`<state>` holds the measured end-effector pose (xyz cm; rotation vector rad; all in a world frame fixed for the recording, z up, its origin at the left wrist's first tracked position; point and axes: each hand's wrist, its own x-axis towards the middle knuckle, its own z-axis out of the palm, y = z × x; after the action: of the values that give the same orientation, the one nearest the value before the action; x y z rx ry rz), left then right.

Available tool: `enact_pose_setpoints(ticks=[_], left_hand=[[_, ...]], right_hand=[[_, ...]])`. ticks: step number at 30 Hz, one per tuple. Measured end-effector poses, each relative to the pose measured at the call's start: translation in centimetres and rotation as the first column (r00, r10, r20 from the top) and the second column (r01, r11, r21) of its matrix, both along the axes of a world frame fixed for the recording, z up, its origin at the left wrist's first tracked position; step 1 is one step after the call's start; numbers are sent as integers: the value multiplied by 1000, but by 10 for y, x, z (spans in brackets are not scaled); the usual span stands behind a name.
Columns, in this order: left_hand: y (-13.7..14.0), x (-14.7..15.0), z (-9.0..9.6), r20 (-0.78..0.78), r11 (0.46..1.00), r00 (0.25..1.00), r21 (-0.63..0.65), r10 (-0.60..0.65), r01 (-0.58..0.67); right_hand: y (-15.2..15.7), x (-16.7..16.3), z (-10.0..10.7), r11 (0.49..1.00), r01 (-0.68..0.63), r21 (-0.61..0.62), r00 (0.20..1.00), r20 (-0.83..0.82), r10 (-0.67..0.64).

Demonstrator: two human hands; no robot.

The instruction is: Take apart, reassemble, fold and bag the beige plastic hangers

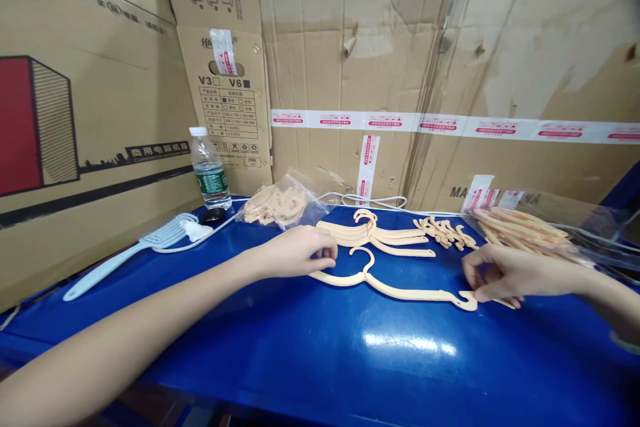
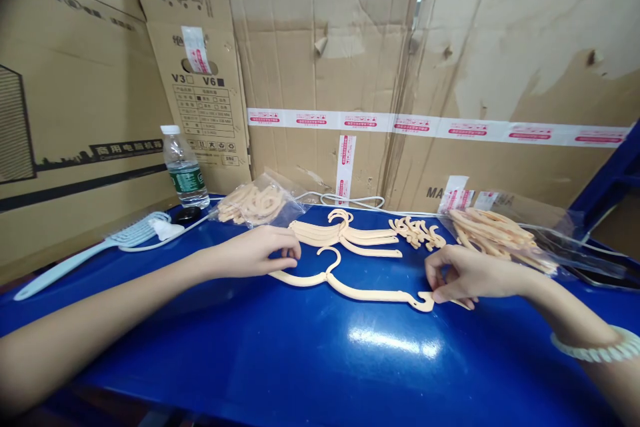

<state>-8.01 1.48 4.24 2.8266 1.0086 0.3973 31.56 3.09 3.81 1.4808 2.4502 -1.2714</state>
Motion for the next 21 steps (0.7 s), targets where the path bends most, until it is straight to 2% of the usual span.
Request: enact_pose_setpoints(ticks=[3,5,6,8,10,11,12,16,21], left_hand=[[9,0,-10,74,993,995,93,67,-74],[15,-1,-15,99,988,992,126,76,-88],[18,-1,-17,103,987,992,136,72,-86],[22,-2,-21,100,986,993,148,61,-76],[25,-2,-24,89,985,994,158,59,-72],[27,-2,-26,84,984,995,162,61,-74],[28,-2,-27,79,983,995,166,68,-80],[31,-1,-32,68,978,993,178,101,-112],[35,0,-34,63,974,991,187,115,-125]], right_hand=[[0,5,4,998,19,56,999,44,-22],[5,11,7,974,55,219,996,61,-70],[8,14,8,940,86,330,993,49,-108],[16,20,8,832,147,535,985,-5,-171],[24,22,4,718,153,679,981,-18,-193],[28,22,1,677,135,724,981,-1,-195],[31,21,-3,651,115,751,980,22,-199],[40,14,-22,608,77,791,979,55,-195],[46,9,-41,457,-12,889,966,129,-226]])
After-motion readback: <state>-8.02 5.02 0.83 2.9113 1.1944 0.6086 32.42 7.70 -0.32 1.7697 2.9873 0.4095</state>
